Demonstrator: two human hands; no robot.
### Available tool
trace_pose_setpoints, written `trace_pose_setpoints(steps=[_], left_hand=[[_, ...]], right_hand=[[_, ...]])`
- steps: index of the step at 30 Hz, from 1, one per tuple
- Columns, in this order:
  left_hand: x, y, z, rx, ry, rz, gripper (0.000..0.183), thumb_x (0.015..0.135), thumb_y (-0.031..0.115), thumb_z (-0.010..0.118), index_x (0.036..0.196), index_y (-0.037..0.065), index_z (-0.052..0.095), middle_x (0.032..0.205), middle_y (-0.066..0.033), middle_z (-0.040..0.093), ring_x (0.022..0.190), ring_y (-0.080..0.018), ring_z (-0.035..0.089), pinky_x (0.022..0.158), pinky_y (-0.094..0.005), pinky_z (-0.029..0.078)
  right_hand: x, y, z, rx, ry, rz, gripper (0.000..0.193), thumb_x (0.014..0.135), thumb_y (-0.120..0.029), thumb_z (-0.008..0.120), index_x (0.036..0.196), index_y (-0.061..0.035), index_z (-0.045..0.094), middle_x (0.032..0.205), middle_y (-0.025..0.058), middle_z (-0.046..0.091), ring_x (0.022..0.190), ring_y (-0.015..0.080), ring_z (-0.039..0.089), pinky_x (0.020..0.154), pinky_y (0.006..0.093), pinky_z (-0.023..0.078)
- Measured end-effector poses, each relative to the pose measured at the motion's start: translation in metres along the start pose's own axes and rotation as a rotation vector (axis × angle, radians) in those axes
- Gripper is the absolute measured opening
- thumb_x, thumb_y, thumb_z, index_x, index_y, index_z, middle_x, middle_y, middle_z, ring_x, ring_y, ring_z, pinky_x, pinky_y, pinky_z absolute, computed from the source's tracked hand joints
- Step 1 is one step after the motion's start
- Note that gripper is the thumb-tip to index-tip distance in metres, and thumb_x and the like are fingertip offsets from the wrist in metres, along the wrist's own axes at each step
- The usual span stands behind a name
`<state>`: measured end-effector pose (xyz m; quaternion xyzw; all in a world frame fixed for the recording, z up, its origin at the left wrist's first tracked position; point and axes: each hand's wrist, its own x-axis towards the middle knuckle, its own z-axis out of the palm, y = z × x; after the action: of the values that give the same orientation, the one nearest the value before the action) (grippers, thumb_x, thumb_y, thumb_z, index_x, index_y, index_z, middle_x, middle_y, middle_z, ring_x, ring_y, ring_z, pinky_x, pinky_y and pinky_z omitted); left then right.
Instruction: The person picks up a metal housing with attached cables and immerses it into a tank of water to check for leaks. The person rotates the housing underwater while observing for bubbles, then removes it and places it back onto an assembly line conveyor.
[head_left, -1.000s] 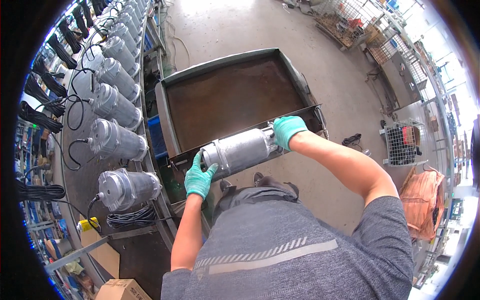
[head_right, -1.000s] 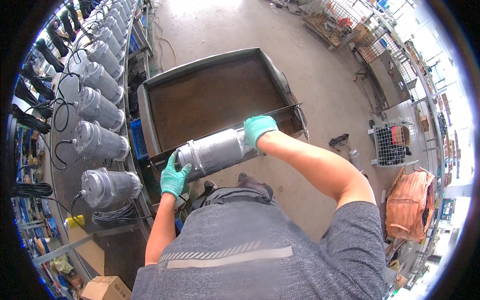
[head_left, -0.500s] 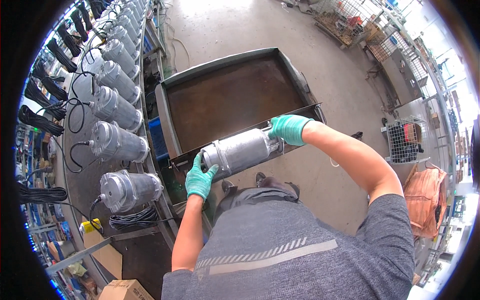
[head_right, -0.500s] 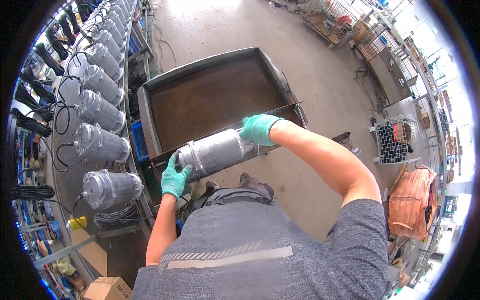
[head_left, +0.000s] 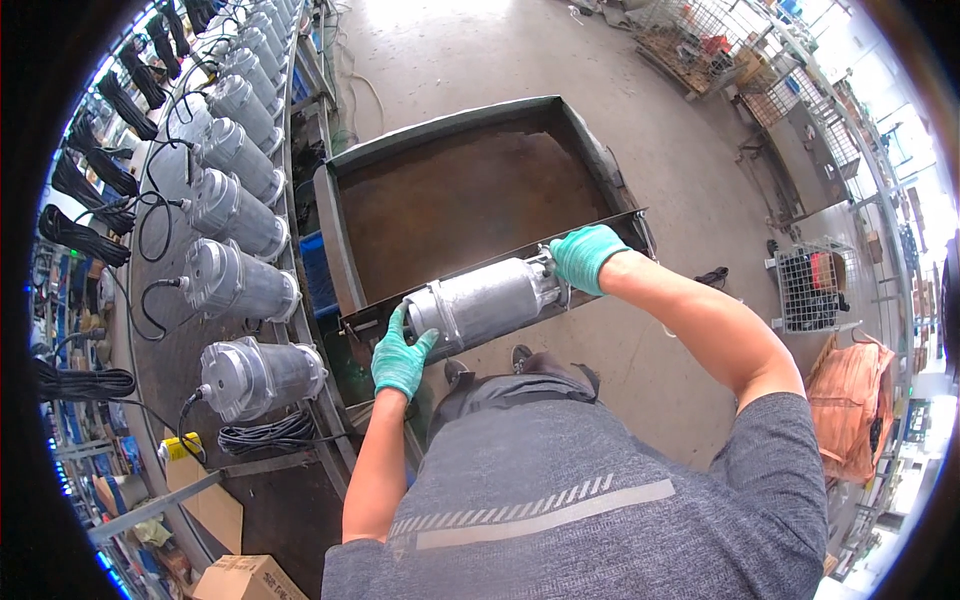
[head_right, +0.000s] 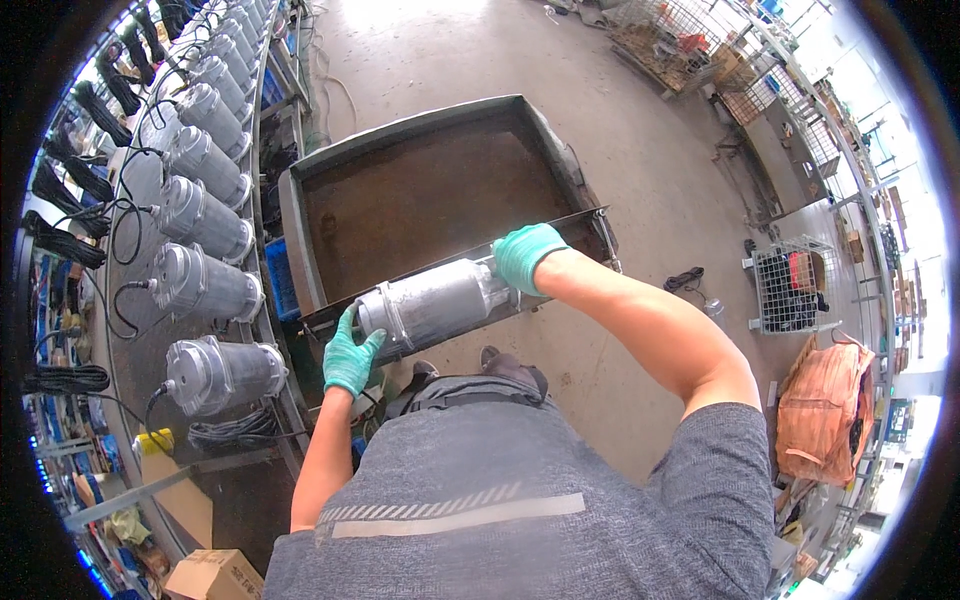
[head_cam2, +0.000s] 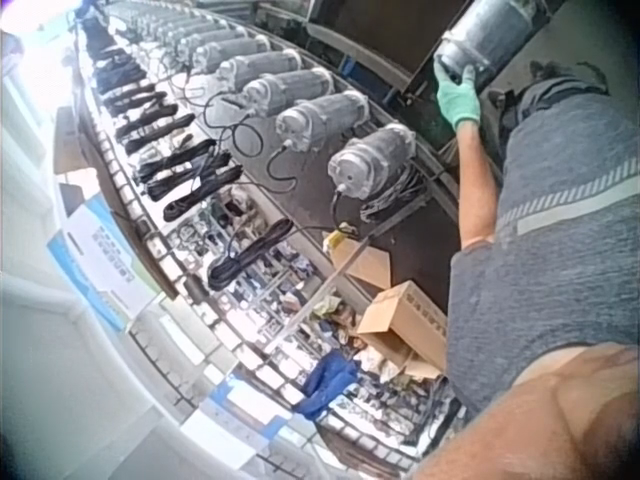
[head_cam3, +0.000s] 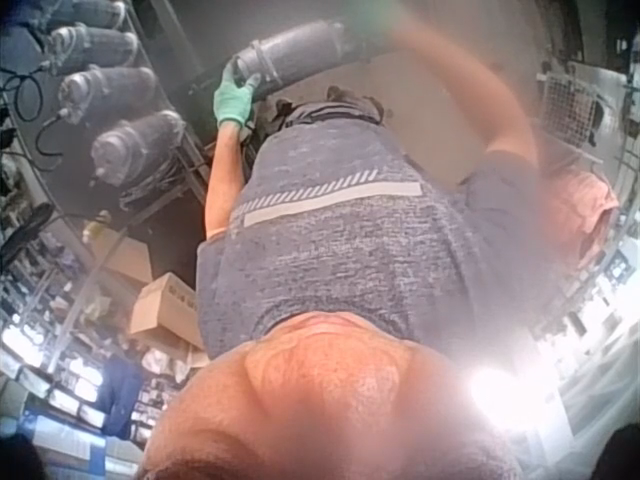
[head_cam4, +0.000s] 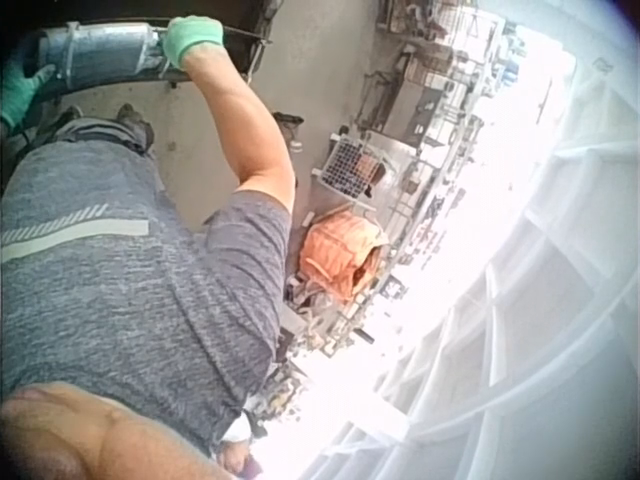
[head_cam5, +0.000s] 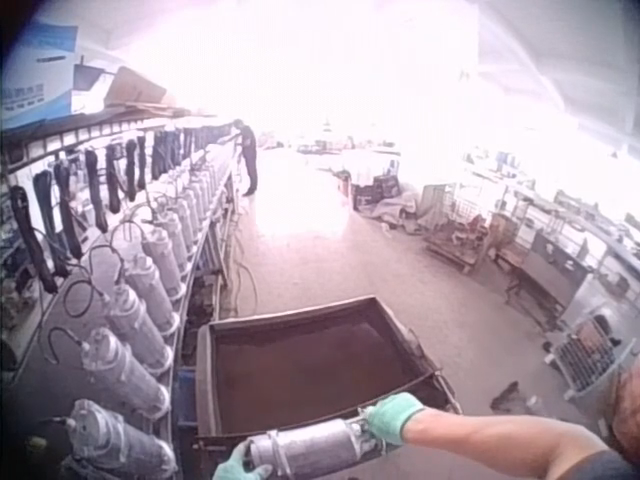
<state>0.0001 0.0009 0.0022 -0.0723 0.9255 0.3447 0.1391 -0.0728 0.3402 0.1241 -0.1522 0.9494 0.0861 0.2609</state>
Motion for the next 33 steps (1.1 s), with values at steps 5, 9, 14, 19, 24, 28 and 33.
trace_pose_setpoints(steps=[5,9,14,19,24,28,33], left_hand=[[0.004,-0.012,0.004,-0.01,0.001,0.006,0.083,0.083,0.045,0.084,0.156,0.03,0.046,0.121,-0.0198,0.074,0.108,-0.0393,0.071,0.094,-0.0485,0.055],[0.001,-0.007,0.002,0.014,0.003,0.011,0.084,0.083,0.045,0.085,0.156,0.029,0.046,0.121,-0.0193,0.074,0.108,-0.0387,0.072,0.094,-0.0482,0.055],[0.002,-0.006,0.002,-0.019,0.01,0.015,0.084,0.083,0.043,0.085,0.156,0.028,0.047,0.122,-0.0176,0.074,0.107,-0.0361,0.073,0.094,-0.0472,0.055],[0.002,-0.007,0.002,-0.024,-0.007,-0.002,0.084,0.083,0.043,0.085,0.156,0.029,0.046,0.122,-0.0176,0.074,0.107,-0.0357,0.073,0.095,-0.0469,0.055],[0.003,-0.01,0.005,-0.003,0.003,0.001,0.085,0.083,0.043,0.086,0.156,0.029,0.046,0.123,-0.0183,0.073,0.107,-0.0361,0.072,0.095,-0.0472,0.056],[0.001,-0.004,0.002,-0.016,-0.003,0.004,0.08,0.085,0.035,0.085,0.155,0.023,0.047,0.122,-0.0202,0.073,0.11,-0.0373,0.072,0.095,-0.0458,0.056],[0.0,0.001,-0.002,-0.019,-0.014,-0.008,0.081,0.085,0.035,0.085,0.155,0.022,0.047,0.123,-0.0207,0.073,0.112,-0.0376,0.072,0.096,-0.0456,0.056]], right_hand=[[0.0,0.006,0.012,-0.088,0.154,-0.169,0.021,0.092,-0.019,0.066,0.106,-0.0078,0.078,0.104,0.0181,0.078,0.098,0.0328,0.076,0.083,0.0431,0.06],[-0.012,-0.006,-0.019,0.05,0.01,0.037,0.021,0.092,-0.016,0.066,0.106,-0.0064,0.078,0.104,0.0174,0.078,0.097,0.0324,0.076,0.084,0.0432,0.061],[-0.001,-0.001,-0.003,-0.091,-0.084,-0.055,0.025,0.092,-0.019,0.067,0.11,-0.0033,0.075,0.105,0.0178,0.078,0.098,0.0341,0.076,0.084,0.0433,0.06],[0.004,0.009,0.012,0.036,0.101,-0.191,0.028,0.091,-0.014,0.067,0.116,-0.001,0.066,0.105,0.0203,0.076,0.101,0.0366,0.074,0.086,0.0447,0.059],[0.007,-0.002,-0.002,0.168,0.011,-0.043,0.029,0.089,-0.009,0.07,0.116,-0.0005,0.065,0.11,0.0207,0.074,0.102,0.0362,0.073,0.087,0.0453,0.059],[0.009,0.001,0.01,0.063,0.136,-0.223,0.032,0.086,-0.006,0.071,0.118,-0.0028,0.066,0.117,0.0202,0.07,0.109,0.036,0.07,0.092,0.0435,0.057],[0.009,0.009,0.011,0.041,0.143,-0.31,0.019,0.085,-0.005,0.071,0.104,-0.0043,0.073,0.117,0.018,0.067,0.109,0.0351,0.067,0.094,0.0428,0.055]])
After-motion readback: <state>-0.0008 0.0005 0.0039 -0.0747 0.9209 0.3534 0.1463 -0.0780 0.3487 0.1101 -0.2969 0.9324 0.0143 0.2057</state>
